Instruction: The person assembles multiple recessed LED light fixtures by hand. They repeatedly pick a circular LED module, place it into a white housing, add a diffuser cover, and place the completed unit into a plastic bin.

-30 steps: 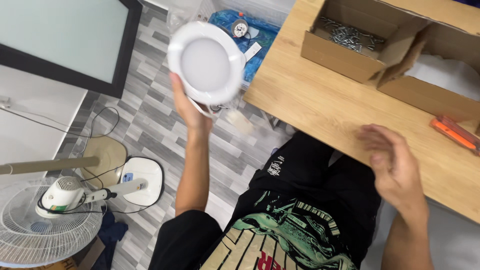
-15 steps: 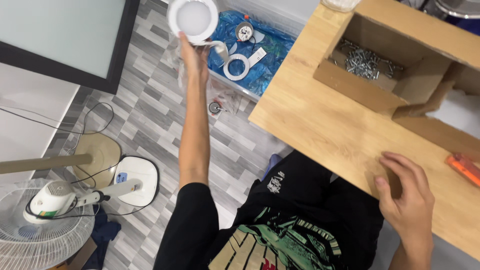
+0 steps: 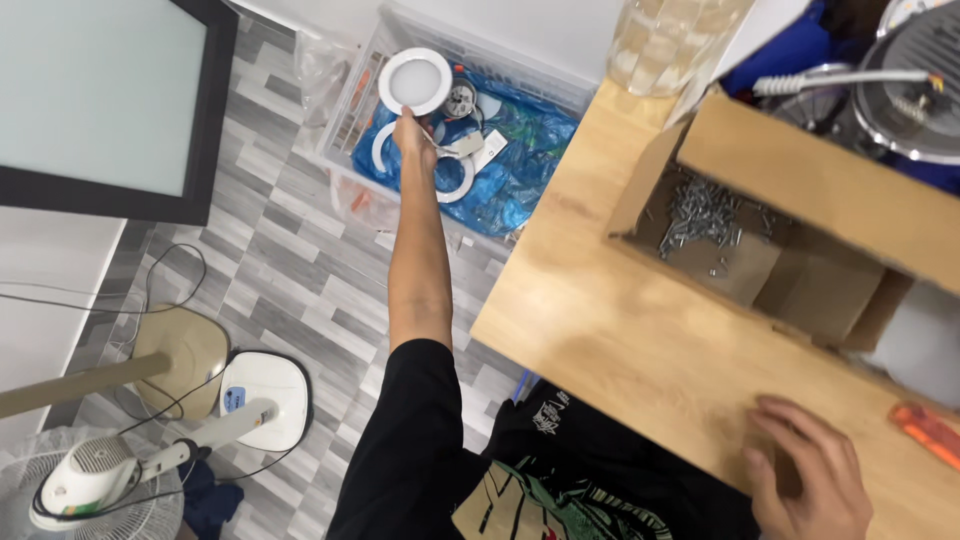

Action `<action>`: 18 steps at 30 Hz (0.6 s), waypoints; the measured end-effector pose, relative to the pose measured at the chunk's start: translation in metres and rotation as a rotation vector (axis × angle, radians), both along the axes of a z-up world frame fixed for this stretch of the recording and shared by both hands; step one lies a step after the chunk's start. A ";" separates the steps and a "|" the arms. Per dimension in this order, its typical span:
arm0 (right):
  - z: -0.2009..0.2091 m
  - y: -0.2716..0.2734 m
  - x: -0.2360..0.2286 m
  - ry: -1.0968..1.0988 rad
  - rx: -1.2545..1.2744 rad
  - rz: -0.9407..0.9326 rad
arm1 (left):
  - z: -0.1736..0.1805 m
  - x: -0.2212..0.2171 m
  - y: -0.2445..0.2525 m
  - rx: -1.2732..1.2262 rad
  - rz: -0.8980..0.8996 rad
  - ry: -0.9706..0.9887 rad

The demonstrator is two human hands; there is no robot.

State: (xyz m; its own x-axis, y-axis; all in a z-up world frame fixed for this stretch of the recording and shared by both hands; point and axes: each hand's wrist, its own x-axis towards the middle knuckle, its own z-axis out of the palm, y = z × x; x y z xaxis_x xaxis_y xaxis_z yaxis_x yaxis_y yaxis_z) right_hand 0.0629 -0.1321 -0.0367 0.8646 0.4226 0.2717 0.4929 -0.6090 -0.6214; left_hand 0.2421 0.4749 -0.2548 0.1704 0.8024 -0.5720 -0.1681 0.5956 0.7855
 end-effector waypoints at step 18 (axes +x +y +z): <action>-0.016 -0.005 0.005 0.009 -0.068 0.010 | -0.055 0.026 0.037 0.525 -0.584 0.954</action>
